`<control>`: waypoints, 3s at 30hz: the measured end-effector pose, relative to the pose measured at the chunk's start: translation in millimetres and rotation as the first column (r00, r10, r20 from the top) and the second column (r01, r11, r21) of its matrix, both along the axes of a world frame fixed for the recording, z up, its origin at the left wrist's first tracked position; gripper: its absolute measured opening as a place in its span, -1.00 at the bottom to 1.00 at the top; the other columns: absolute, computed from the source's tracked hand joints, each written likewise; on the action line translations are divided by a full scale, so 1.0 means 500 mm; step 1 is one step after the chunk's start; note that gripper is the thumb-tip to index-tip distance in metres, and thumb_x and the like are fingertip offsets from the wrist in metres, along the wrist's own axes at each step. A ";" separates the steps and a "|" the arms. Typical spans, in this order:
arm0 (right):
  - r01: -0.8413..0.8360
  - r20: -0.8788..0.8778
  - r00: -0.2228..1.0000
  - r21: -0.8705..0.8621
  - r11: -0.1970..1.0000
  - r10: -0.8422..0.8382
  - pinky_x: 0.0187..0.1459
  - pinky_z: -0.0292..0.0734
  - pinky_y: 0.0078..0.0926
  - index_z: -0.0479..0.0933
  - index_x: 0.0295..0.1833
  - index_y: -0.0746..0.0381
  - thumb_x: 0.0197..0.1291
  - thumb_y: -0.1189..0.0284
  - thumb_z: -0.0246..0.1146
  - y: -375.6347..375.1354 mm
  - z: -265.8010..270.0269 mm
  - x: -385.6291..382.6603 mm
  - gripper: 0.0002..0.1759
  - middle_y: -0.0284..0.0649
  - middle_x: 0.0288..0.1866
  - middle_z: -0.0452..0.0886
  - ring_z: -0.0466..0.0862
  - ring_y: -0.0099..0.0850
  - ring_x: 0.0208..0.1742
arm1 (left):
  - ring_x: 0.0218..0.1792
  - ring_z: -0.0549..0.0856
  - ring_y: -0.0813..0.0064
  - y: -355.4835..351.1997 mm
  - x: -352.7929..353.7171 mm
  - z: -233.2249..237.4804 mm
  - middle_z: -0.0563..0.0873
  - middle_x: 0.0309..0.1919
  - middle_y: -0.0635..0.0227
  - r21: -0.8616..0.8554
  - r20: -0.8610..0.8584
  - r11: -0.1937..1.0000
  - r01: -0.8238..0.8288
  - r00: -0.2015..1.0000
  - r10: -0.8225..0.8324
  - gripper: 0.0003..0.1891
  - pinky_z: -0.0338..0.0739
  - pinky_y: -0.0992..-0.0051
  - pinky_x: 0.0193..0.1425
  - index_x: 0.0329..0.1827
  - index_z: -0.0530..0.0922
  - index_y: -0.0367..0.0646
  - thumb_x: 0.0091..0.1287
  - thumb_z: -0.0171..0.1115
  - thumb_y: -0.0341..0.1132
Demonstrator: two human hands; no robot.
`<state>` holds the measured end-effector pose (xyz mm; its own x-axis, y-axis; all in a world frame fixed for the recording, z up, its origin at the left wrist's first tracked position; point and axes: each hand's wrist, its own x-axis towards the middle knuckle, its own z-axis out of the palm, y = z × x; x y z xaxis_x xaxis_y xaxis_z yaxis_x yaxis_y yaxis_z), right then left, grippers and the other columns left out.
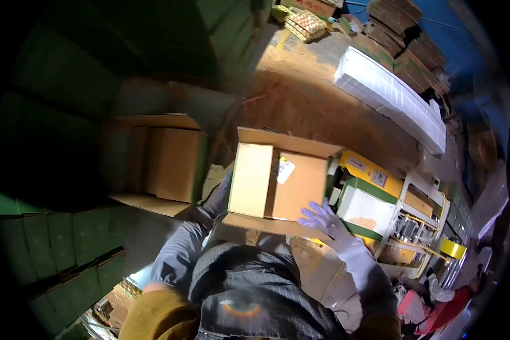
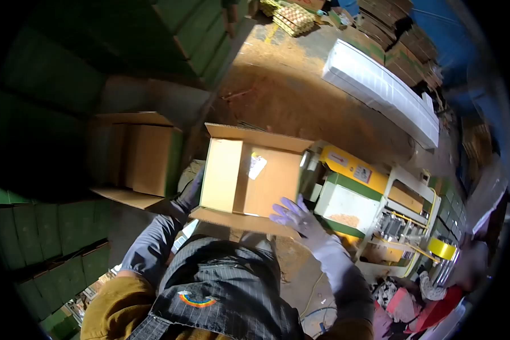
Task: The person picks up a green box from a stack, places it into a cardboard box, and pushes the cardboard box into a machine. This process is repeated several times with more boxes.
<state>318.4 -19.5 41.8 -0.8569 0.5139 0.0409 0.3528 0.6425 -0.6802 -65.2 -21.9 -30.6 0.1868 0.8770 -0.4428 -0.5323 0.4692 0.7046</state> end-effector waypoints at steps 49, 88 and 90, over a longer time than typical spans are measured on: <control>0.243 0.115 0.965 -0.048 0.969 -0.236 0.50 0.06 -0.10 0.49 0.26 -0.03 0.24 0.43 0.09 -0.051 -0.046 -0.039 -0.55 -0.25 0.38 0.40 0.19 -0.15 0.51 | -0.13 0.70 0.08 -0.046 -0.015 0.214 0.71 -0.18 0.00 -0.198 -0.766 0.944 0.264 0.559 -0.316 -0.63 0.54 0.25 -0.04 -0.05 0.64 -0.23 0.35 0.17 -0.07; -0.198 -0.371 0.928 -0.572 0.796 -0.036 0.47 -0.04 -0.32 0.02 0.51 0.31 0.29 0.19 0.21 -0.032 0.181 -0.821 -0.18 0.04 0.50 0.13 0.13 -0.19 0.52 | 0.26 0.42 0.19 -0.374 -0.136 0.202 0.40 0.24 -0.05 0.179 -0.866 0.595 -0.783 0.163 0.474 -0.39 0.29 0.37 0.33 0.39 0.16 -0.38 0.42 0.07 -0.18; -0.212 -0.285 0.958 -0.687 0.695 0.011 0.47 -0.03 -0.33 -0.03 0.53 0.27 0.29 0.14 0.21 -0.065 0.245 -0.952 -0.14 0.04 0.51 0.12 0.12 -0.20 0.52 | 0.44 0.23 0.10 -0.466 -0.248 0.140 0.12 0.47 -0.11 0.364 -0.784 0.289 -0.885 -0.124 0.608 -0.29 0.17 0.37 0.45 0.49 -0.05 -0.39 0.44 0.07 -0.23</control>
<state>-157.8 -51.8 164.6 -0.9226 0.3772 -0.0814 0.0721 -0.0387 -0.9966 -189.2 -254.8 39.7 -0.9980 0.0392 -0.0495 -0.0336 0.3325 0.9425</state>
